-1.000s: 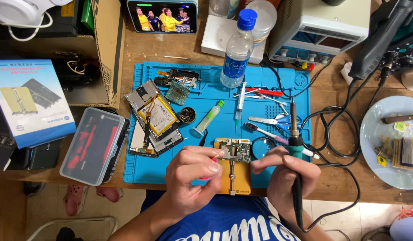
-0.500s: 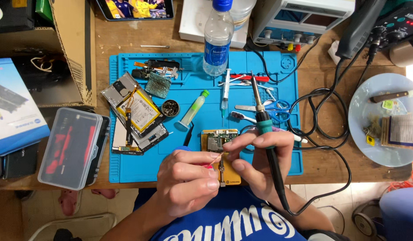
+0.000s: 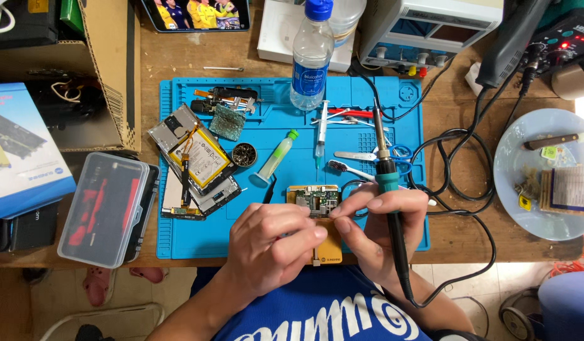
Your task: The person uses a soldering iron and solder wire to work on a small circuit board clamped to a workbench. They apply solder to specific points on the board, occasionally pausing to adjust the solder wire or the board's position.
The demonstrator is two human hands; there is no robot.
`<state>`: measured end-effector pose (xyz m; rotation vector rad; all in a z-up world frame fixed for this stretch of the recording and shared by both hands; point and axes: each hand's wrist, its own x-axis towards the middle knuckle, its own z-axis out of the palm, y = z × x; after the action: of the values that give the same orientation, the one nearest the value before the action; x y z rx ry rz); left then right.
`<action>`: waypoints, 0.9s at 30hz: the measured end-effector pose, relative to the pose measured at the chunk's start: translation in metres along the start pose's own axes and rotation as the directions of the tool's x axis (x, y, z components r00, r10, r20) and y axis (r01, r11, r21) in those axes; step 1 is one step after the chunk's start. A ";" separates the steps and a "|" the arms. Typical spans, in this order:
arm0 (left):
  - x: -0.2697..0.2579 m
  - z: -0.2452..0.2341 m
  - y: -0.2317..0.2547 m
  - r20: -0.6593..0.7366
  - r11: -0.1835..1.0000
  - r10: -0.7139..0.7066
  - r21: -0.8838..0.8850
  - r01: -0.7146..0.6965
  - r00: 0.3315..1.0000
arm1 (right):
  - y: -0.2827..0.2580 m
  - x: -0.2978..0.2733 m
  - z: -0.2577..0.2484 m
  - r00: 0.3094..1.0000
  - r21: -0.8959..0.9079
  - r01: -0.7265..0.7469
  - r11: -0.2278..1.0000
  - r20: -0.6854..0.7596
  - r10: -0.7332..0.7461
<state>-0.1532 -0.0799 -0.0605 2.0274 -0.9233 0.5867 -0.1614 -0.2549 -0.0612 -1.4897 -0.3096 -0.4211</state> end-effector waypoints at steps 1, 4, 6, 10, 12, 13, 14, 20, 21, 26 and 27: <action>0.002 0.000 0.000 -0.006 0.999 0.004 0.041 -0.004 1.000 | 0.001 -0.001 0.001 1.000 -0.001 0.002 1.000 -0.008 -0.002; 0.000 0.004 -0.001 -0.018 0.993 -0.012 0.114 0.013 1.000 | 0.003 -0.004 0.001 1.000 -0.002 0.001 1.000 -0.011 -0.001; 0.001 0.005 -0.001 -0.021 0.989 -0.032 0.144 0.034 0.999 | 0.004 -0.006 0.001 1.000 -0.004 -0.004 1.000 -0.011 0.004; 0.005 0.005 -0.002 -0.023 0.985 -0.039 0.165 0.042 0.999 | 0.003 -0.006 -0.001 1.000 -0.045 0.006 0.999 -0.010 -0.006; 0.006 0.005 -0.003 -0.018 0.984 -0.027 0.174 0.030 0.999 | 0.003 -0.007 -0.002 1.000 -0.050 0.000 0.999 -0.021 -0.001; 0.006 0.005 -0.004 -0.030 0.987 -0.018 0.157 0.022 0.999 | 0.004 -0.008 -0.004 0.999 -0.087 0.014 0.996 -0.037 -0.017; 0.007 0.005 -0.004 -0.043 0.990 -0.009 0.140 0.015 0.999 | 0.005 -0.009 -0.005 0.998 -0.125 0.026 0.992 -0.051 -0.033; 0.011 0.007 -0.012 -0.058 0.982 0.030 0.186 -0.019 0.998 | 0.013 -0.011 -0.032 0.991 -0.142 0.058 0.988 -0.113 -0.074; 0.012 0.007 -0.012 -0.060 0.982 0.031 0.187 -0.019 0.998 | 0.018 -0.015 -0.035 0.991 -0.142 0.059 0.988 -0.112 -0.076; 0.019 0.013 -0.015 0.036 0.964 -0.014 0.266 0.003 0.999 | 0.032 -0.034 -0.049 0.990 -0.189 0.053 0.980 -0.116 -0.075; 0.019 0.014 -0.017 0.036 0.963 -0.020 0.268 0.009 0.999 | 0.034 -0.035 -0.050 0.991 -0.186 0.049 0.981 -0.112 -0.071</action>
<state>-0.1276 -0.0924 -0.0639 2.2918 -0.8895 0.6982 -0.1800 -0.3007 -0.1100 -1.6303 -0.2268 -0.5973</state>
